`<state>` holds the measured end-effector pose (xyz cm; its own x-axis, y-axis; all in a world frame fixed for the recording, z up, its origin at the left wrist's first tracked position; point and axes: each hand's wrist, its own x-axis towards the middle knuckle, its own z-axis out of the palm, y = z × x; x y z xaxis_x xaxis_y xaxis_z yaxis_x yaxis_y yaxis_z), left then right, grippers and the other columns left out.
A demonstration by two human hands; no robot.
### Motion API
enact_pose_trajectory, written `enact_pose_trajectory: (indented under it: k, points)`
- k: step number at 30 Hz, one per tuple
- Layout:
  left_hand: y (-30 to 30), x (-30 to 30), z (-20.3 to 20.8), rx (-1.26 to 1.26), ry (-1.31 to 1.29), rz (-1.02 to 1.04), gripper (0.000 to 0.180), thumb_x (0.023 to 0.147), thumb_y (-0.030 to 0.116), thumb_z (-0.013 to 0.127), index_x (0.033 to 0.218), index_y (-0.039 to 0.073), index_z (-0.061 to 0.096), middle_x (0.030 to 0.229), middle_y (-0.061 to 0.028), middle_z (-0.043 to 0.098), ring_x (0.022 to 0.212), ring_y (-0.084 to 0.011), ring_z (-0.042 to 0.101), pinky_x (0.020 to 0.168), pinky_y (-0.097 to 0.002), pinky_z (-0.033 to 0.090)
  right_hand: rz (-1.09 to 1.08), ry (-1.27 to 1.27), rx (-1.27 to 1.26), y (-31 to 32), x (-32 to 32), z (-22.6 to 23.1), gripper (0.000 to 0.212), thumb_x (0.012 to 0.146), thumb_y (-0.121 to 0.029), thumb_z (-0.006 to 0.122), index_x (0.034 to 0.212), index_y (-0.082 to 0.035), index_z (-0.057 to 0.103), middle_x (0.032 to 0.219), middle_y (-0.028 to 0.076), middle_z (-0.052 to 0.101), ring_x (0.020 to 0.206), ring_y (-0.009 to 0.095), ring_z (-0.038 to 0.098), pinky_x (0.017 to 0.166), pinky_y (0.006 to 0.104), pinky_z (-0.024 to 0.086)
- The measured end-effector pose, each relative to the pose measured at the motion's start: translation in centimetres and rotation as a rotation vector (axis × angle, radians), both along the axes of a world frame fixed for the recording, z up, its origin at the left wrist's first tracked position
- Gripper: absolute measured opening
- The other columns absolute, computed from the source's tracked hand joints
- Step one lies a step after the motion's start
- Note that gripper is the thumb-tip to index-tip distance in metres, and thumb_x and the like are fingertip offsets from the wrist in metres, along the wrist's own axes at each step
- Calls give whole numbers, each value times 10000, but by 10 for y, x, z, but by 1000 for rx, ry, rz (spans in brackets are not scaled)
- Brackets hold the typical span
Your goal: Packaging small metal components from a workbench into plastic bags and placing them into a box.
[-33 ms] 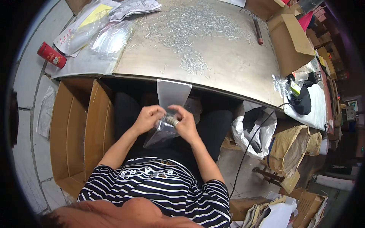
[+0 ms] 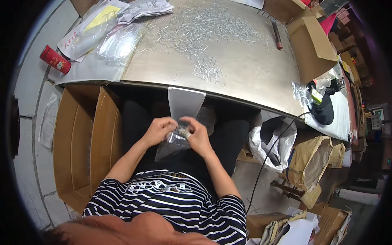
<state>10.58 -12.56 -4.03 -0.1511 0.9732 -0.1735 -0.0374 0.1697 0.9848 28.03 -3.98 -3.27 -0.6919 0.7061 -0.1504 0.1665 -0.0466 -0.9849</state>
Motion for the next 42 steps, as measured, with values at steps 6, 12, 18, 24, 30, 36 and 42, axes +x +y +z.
enact_pose_trajectory:
  k: [6,12,18,24,30,36,42]
  points:
    - [-10,-17,-46,-169,24,-292,90,813,71,674,832,-14,701,669,-39,650,550,-78,571,510,-217,459,329,-325,-58,-4,15,-35,100,815,4,638,912,5,662,760,65,673,690,91,625,581,262,485]
    - [2,-19,-37,-156,156,-376,65,796,39,668,819,-16,693,664,-24,645,579,-79,572,538,-229,450,335,-159,-6,7,13,-62,145,784,2,665,929,7,653,769,66,668,726,127,625,675,279,494]
    - [2,-23,-23,-259,-120,-302,67,814,46,682,844,0,720,668,-15,641,569,-63,559,531,-208,445,133,-21,-235,-4,17,-39,178,820,-12,675,997,5,660,755,-13,629,645,72,565,574,247,474]
    - [-2,-16,-37,-194,329,-385,169,705,96,766,747,-21,651,670,-77,658,642,-138,624,596,-281,472,454,-502,295,-2,25,-42,162,786,-139,675,922,-63,720,764,138,687,712,254,671,673,371,527]
    - [10,-8,-34,-156,432,-49,242,691,112,772,807,-38,621,724,-148,661,685,-205,659,633,-326,495,123,-427,480,40,31,-10,157,777,-161,659,895,-78,721,846,133,690,824,323,662,735,389,522]
    - [33,-17,-27,37,-190,118,354,732,-60,711,1053,-79,563,926,-113,672,809,-151,652,740,-256,532,-395,-188,820,137,5,71,296,909,-181,605,1169,-40,614,1162,201,606,1078,277,602,894,351,477]
    - [27,12,-67,-91,-783,191,433,901,285,652,1149,-66,592,1056,-116,660,956,-184,635,863,-302,493,17,-431,1173,158,-79,32,499,914,-250,545,1325,19,458,1430,263,381,1348,405,338,1116,455,280]
